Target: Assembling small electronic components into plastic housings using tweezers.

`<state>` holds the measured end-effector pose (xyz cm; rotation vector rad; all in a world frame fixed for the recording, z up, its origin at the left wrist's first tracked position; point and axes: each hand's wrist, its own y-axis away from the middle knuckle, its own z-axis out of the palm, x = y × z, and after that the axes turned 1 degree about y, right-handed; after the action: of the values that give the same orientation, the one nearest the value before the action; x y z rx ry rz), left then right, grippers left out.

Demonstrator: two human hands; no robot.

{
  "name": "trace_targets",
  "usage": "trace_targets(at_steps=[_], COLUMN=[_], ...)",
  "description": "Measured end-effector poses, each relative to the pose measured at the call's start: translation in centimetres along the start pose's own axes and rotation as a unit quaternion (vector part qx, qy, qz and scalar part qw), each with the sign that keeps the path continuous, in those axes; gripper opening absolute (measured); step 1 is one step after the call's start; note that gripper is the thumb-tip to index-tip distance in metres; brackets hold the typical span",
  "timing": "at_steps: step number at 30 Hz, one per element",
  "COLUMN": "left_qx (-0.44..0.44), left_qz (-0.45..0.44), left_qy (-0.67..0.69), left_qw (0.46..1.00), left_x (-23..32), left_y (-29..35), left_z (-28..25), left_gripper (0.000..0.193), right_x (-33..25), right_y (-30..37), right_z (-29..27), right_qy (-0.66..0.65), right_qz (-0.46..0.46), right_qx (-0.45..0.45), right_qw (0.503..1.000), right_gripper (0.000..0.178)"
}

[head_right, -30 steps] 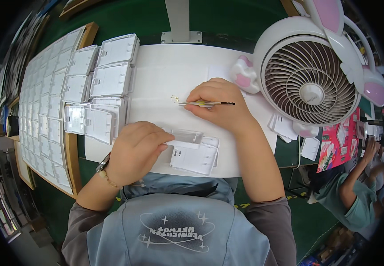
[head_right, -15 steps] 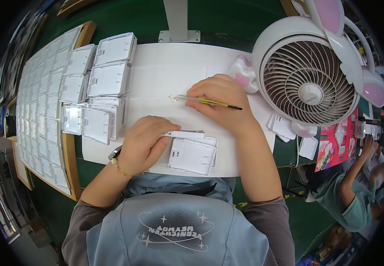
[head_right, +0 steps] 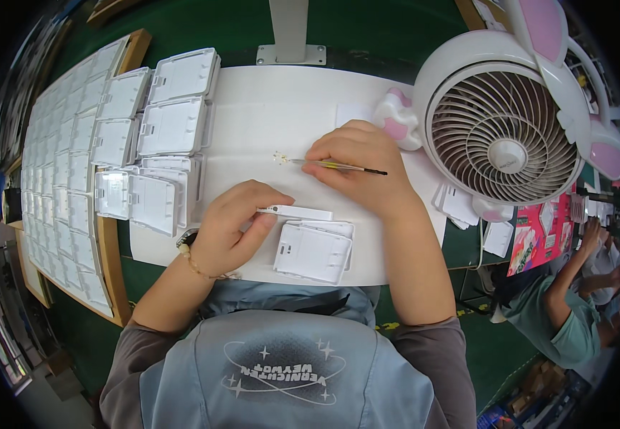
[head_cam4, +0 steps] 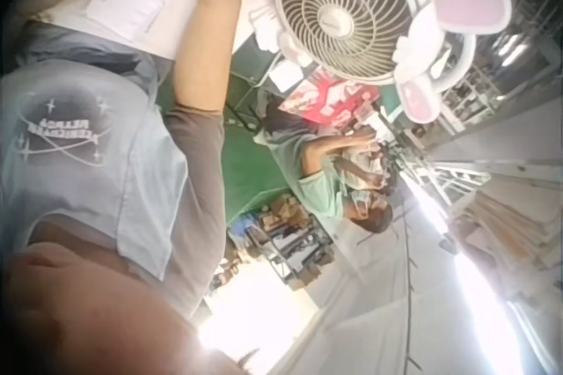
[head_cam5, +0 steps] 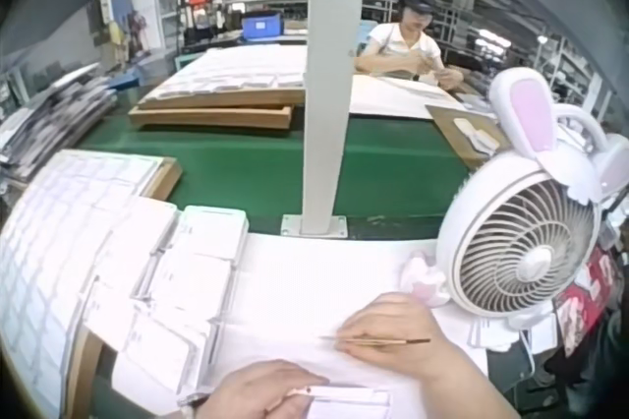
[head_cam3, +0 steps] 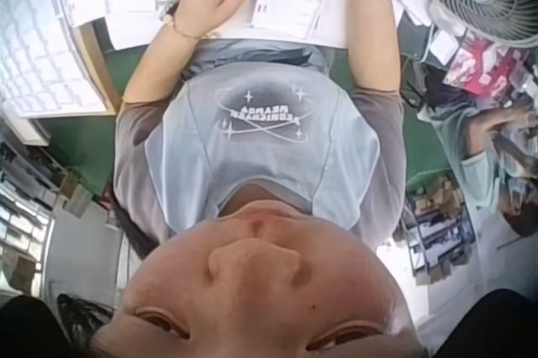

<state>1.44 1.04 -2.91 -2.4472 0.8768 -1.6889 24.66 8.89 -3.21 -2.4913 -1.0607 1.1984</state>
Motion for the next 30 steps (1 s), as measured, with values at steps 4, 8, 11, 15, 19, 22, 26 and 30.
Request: trace_targets(at_steps=[4,8,11,15,19,22,26,30], left_qx=[-0.002,0.003,0.003,0.003,-0.002,-0.004,-0.002,-0.004], left_qz=[0.005,0.010,0.011,0.007,0.004,-0.001,-0.004,-0.002], left_qy=[-0.004,-0.006,-0.008,-0.006,-0.007,-0.009,-0.009,-0.011], left_qw=[1.000,1.000,1.000,1.000,1.000,1.000,1.000,1.000], left_x=[-0.03,-0.09,-0.01,-0.07,-0.01,0.05,-0.02,-0.05], left_y=[0.04,0.05,0.03,0.09,0.06,0.09,0.16,0.13], left_z=[-0.08,-0.04,-0.10,-0.04,-0.09,-0.08,-0.03,-0.03], left_gripper=[0.022,0.022,0.022,0.021,0.021,0.021,0.021,0.021], right_x=[0.10,0.01,0.01,0.00,-0.03,-0.13,0.05,0.12], right_y=[-0.13,-0.17,-0.19,-0.23,-0.18,-0.23,-0.13,-0.03], right_z=[0.11,0.19,0.22,0.36,0.49,0.40,0.32,0.43], right_qy=[0.002,0.000,0.002,-0.007,-0.007,-0.002,-0.006,-0.008], right_qz=[-0.004,-0.004,-0.007,-0.011,-0.014,-0.029,-0.031,-0.020], right_qx=[-0.010,-0.008,0.000,-0.004,-0.010,-0.010,0.000,-0.006], right_qw=[1.000,1.000,1.000,1.000,1.000,1.000,1.000,1.000], right_gripper=[0.019,0.020,0.020,0.020,0.020,0.020,0.022,0.022])
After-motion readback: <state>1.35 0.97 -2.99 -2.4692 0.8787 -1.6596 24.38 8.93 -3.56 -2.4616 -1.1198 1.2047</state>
